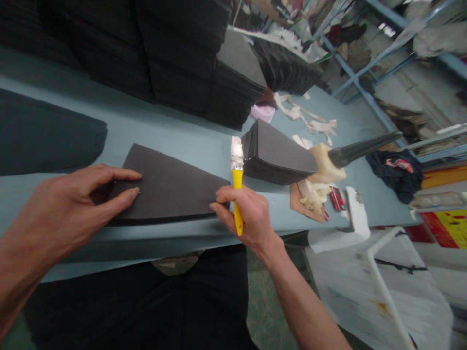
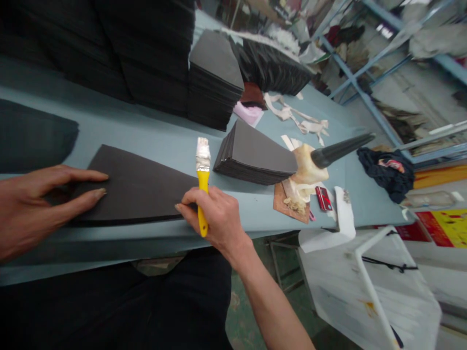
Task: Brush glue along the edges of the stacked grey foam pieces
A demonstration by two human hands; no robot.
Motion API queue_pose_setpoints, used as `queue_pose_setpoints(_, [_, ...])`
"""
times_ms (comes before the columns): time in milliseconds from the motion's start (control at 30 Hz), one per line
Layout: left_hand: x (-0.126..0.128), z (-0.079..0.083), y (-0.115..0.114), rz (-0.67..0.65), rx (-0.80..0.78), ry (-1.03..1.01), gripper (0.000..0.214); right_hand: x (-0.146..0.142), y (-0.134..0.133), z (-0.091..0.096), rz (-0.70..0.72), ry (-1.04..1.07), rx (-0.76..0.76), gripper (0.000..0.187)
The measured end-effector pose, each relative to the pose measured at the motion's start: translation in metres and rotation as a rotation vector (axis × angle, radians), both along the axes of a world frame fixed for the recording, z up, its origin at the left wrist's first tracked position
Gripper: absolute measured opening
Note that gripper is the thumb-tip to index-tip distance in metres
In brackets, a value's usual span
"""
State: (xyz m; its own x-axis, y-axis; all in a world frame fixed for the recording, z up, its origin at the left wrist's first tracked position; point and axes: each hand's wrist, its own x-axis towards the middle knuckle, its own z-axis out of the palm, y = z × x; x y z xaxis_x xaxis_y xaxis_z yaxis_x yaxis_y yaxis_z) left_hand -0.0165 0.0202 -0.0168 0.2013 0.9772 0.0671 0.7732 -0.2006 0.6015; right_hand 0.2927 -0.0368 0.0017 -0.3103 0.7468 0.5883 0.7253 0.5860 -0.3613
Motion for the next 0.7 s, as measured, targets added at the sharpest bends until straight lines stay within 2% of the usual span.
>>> queue_pose_setpoints(100, [-0.002,-0.001,0.001,-0.004,0.001,-0.017,0.037,-0.010,0.013,-0.008,-0.024,0.051,0.003,0.007])
queue_pose_setpoints(300, [0.008,0.016,0.000,-0.032,-0.050,-0.088,0.044,-0.023,0.033,-0.024,-0.122,0.128,0.002,0.007])
queue_pose_setpoints(433, [0.009,0.013,0.000,-0.047,-0.030,-0.120,0.041,-0.028,0.040,-0.038,-0.183,0.129,0.026,0.009])
queue_pose_setpoints(533, [0.005,0.012,0.000,-0.048,-0.040,-0.117,0.038,-0.028,0.041,-0.044,-0.209,0.059,0.033,0.012])
queue_pose_setpoints(700, [-0.001,0.016,0.005,-0.067,-0.145,-0.220,0.040,-0.027,0.039,-0.040,-0.215,-0.107,0.058,0.013])
